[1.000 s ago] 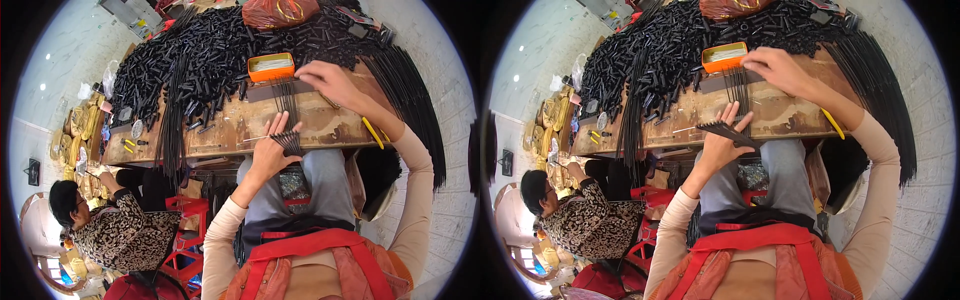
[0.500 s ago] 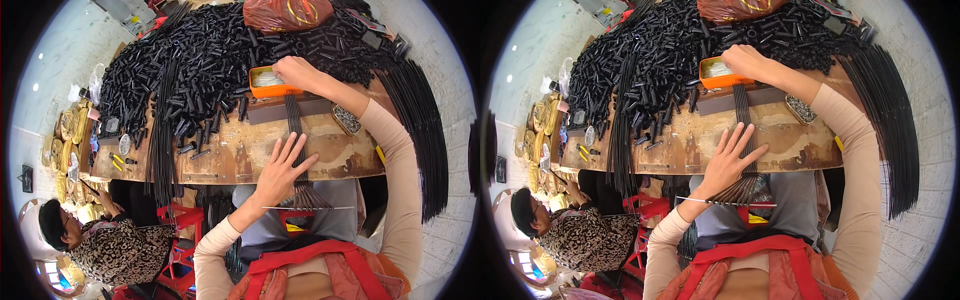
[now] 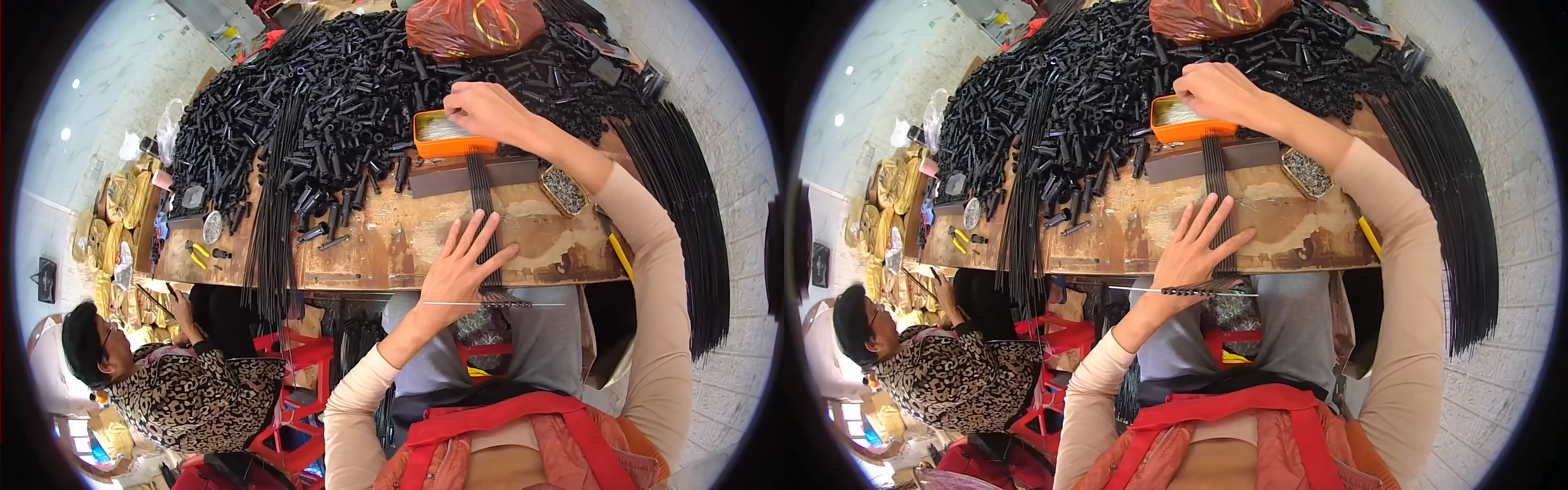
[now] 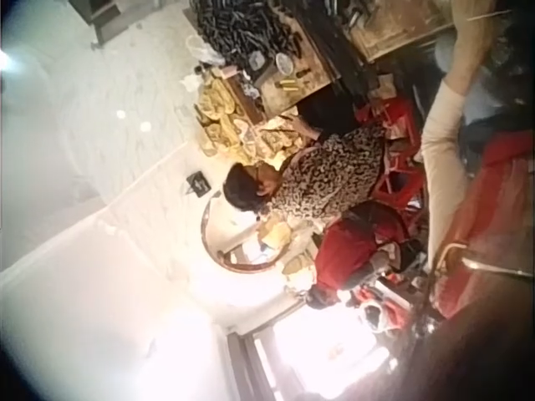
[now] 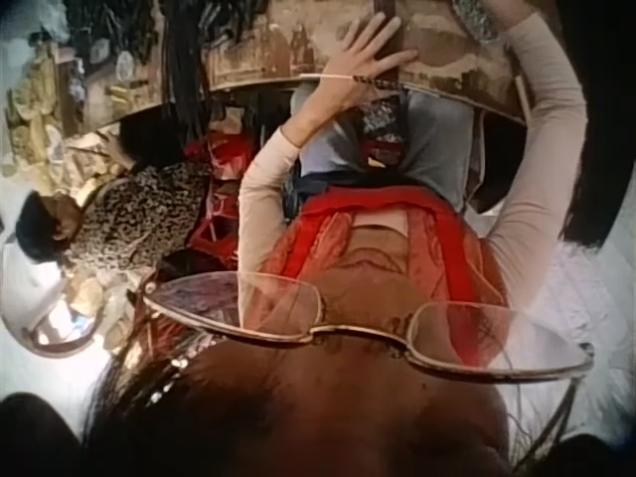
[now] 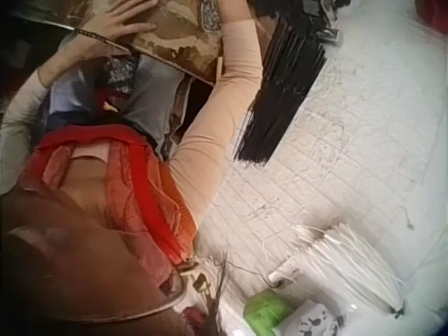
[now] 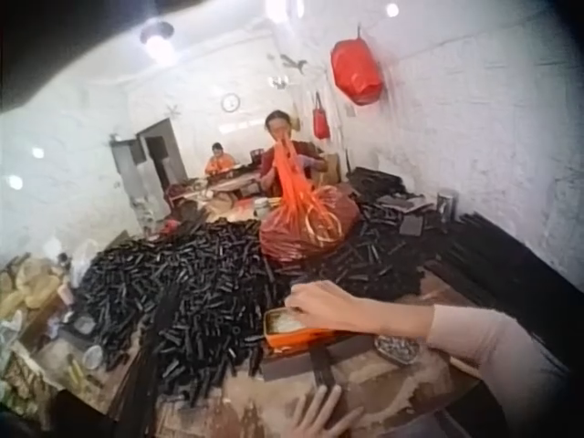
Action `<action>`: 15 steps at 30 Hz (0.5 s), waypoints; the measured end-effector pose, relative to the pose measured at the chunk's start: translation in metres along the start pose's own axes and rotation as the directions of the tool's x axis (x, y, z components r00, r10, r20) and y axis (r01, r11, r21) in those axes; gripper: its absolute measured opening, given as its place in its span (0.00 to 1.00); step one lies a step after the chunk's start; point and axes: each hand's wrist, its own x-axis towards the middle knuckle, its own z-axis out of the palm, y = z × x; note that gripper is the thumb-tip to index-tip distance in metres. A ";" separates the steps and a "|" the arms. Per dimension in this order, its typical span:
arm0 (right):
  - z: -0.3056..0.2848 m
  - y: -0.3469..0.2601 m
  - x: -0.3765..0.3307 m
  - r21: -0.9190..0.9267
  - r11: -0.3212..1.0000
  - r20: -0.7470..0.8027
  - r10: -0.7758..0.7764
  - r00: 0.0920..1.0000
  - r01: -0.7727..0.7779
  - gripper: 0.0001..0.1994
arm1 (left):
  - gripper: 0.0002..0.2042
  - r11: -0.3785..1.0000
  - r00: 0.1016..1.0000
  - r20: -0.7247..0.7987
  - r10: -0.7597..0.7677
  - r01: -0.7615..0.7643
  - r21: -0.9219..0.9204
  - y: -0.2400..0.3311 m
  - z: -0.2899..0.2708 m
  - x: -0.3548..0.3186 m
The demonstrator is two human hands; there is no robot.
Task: The recorder is seen cutting and assembling small black cables into bundles at a workstation using wire cutters.
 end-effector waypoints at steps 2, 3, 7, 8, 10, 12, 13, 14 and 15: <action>-0.015 -0.023 -0.023 0.090 0.995 -0.111 -0.026 0.994 0.036 0.04 | 0.34 1.000 1.000 0.001 0.002 -0.002 0.021 0.000 0.000 -0.002; -0.013 -0.025 -0.038 0.093 0.995 -0.106 -0.023 0.994 0.033 0.04 | 0.34 0.999 1.000 -0.004 0.002 -0.002 0.037 0.000 -0.001 -0.002; -0.010 -0.014 -0.098 0.009 1.000 0.010 0.014 1.000 -0.014 0.12 | 0.36 0.999 1.000 -0.022 0.000 0.001 0.048 0.000 0.002 0.003; -0.009 -0.012 -0.105 0.014 0.999 0.020 0.042 0.999 -0.042 0.14 | 0.36 0.998 1.000 -0.016 -0.015 0.016 0.055 -0.001 0.003 0.004; -0.009 -0.007 -0.110 0.027 0.998 0.037 0.047 0.998 -0.048 0.18 | 0.35 0.998 1.000 -0.008 -0.011 0.011 0.067 -0.001 0.001 0.004; -0.009 -0.006 -0.111 0.044 0.998 0.033 0.037 0.999 -0.038 0.18 | 0.34 0.994 0.998 -0.047 -0.040 0.036 -0.099 0.002 -0.002 0.005; -0.007 -0.006 -0.110 0.047 0.998 0.032 0.038 0.999 -0.039 0.18 | 0.34 0.994 0.998 -0.044 -0.041 0.036 -0.098 0.001 0.000 0.004; -0.005 -0.006 -0.108 0.046 0.998 0.029 0.034 0.999 -0.035 0.17 | 0.33 0.999 0.999 -0.035 -0.027 0.027 -0.021 0.000 0.003 0.004; -0.004 -0.006 -0.107 0.045 0.999 0.025 0.029 0.999 -0.030 0.17 | 0.31 0.998 1.000 -0.025 -0.014 0.015 0.056 -0.001 0.004 0.004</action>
